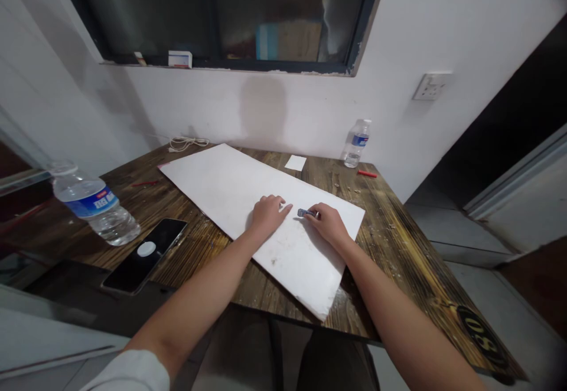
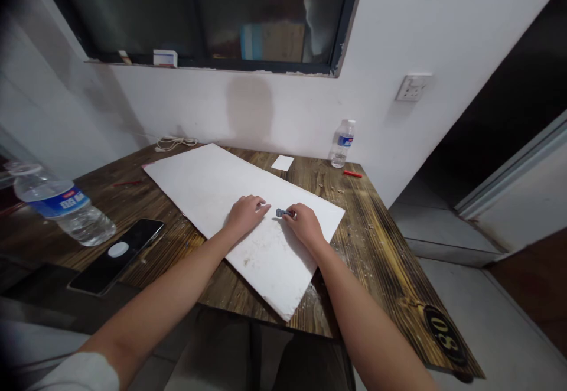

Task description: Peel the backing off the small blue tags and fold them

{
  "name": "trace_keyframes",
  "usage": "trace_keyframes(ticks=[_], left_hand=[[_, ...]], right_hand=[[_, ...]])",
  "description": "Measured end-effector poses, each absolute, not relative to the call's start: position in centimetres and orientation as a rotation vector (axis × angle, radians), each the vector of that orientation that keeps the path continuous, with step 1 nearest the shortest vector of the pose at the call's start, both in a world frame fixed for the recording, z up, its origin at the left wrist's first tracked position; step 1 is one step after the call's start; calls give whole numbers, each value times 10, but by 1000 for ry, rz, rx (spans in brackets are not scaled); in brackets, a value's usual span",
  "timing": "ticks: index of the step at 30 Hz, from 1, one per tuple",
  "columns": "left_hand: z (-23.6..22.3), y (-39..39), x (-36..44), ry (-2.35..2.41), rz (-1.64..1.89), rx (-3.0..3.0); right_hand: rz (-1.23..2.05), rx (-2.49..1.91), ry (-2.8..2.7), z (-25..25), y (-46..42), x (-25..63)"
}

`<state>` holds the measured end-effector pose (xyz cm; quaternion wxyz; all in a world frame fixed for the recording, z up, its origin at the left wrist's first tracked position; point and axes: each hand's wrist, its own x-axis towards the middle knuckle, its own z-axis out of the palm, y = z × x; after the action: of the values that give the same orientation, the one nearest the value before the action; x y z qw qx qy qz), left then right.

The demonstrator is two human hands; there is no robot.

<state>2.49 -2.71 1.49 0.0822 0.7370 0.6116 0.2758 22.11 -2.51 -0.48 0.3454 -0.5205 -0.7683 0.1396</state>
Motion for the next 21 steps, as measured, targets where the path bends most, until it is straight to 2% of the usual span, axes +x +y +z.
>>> trace_keyframes(ticks=[3, 8, 21], left_hand=[[17, -29, 21, 1960, 706, 2248], [19, -30, 19, 1927, 549, 2358], [6, -19, 15, 1775, 649, 2217]], right_hand=[[371, -1371, -1977, -4, -25, 220], [368, -1381, -2003, -5, -26, 220], [337, -1389, -2032, -3, -28, 219]])
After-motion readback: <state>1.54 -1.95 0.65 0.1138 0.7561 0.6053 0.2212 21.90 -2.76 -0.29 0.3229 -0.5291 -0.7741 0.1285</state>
